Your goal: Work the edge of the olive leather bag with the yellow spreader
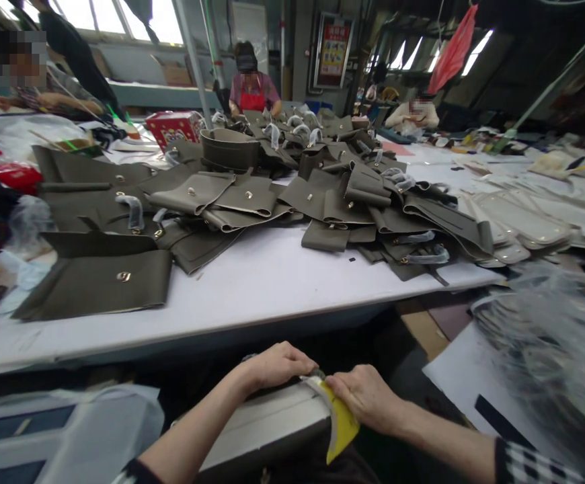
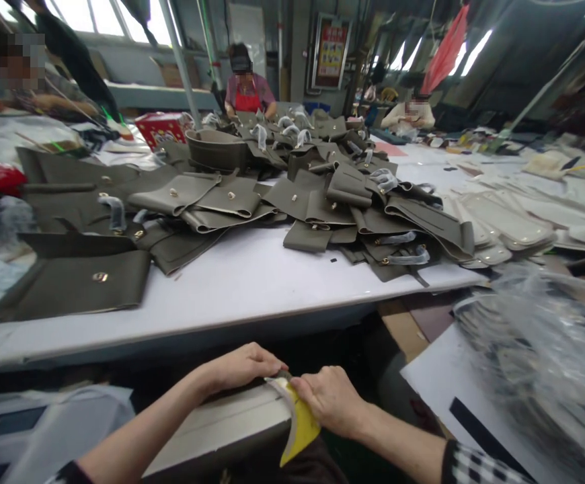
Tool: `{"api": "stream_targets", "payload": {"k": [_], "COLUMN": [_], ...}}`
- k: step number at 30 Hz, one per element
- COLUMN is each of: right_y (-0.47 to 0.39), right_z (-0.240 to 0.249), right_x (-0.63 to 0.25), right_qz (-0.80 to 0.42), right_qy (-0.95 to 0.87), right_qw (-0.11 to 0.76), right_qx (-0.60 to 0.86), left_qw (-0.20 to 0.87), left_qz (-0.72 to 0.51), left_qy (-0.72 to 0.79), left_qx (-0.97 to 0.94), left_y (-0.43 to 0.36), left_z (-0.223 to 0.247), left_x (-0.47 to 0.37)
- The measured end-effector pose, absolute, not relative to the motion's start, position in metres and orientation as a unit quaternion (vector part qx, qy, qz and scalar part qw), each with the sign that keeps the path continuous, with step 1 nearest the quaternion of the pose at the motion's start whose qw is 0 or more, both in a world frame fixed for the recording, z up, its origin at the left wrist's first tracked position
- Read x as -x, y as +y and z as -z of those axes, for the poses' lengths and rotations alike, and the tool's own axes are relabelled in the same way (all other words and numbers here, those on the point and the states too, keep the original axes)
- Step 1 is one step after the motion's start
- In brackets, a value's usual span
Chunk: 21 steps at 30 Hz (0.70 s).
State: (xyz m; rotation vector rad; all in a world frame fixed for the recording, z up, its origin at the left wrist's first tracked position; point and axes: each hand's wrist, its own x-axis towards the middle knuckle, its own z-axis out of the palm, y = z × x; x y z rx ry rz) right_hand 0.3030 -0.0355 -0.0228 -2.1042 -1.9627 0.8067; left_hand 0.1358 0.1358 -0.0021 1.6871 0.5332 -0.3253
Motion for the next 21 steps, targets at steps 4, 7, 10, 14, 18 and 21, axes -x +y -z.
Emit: {"api": "stream_targets", "payload": {"k": [4, 7, 10, 14, 18, 21], "right_y": [-0.056, -0.057, -0.049, -0.04, -0.031, -0.019], "right_z": [0.045, 0.046, 0.04, 0.039, 0.048, 0.045], "right_x": [-0.297, -0.293, -0.29, -0.293, -0.303, -0.31], "right_qz": [-0.354, -0.33, -0.269, -0.224, -0.322, -0.386], "right_qy": [-0.496, -0.486, -0.541, -0.58, -0.561, -0.547], "right_qw": [0.21, 0.19, 0.094, 0.009, 0.099, 0.159], "right_qx": [0.764, 0.787, 0.791, 0.783, 0.756, 0.725], "left_qw": [0.618, 0.582, 0.526, 0.46, 0.431, 0.478], "left_qz": [0.152, 0.16, 0.157, 0.147, 0.143, 0.107], "left_qy": [0.235, 0.239, 0.246, 0.264, 0.292, 0.337], "left_qx": [-0.734, -0.761, -0.799, -0.835, -0.842, -0.804], "left_y": [0.135, 0.135, 0.133, 0.122, 0.117, 0.132], "left_z": [0.003, 0.001, -0.002, -0.009, -0.014, -0.015], "left_x": [-0.135, -0.137, -0.14, -0.141, -0.138, -0.111]}}
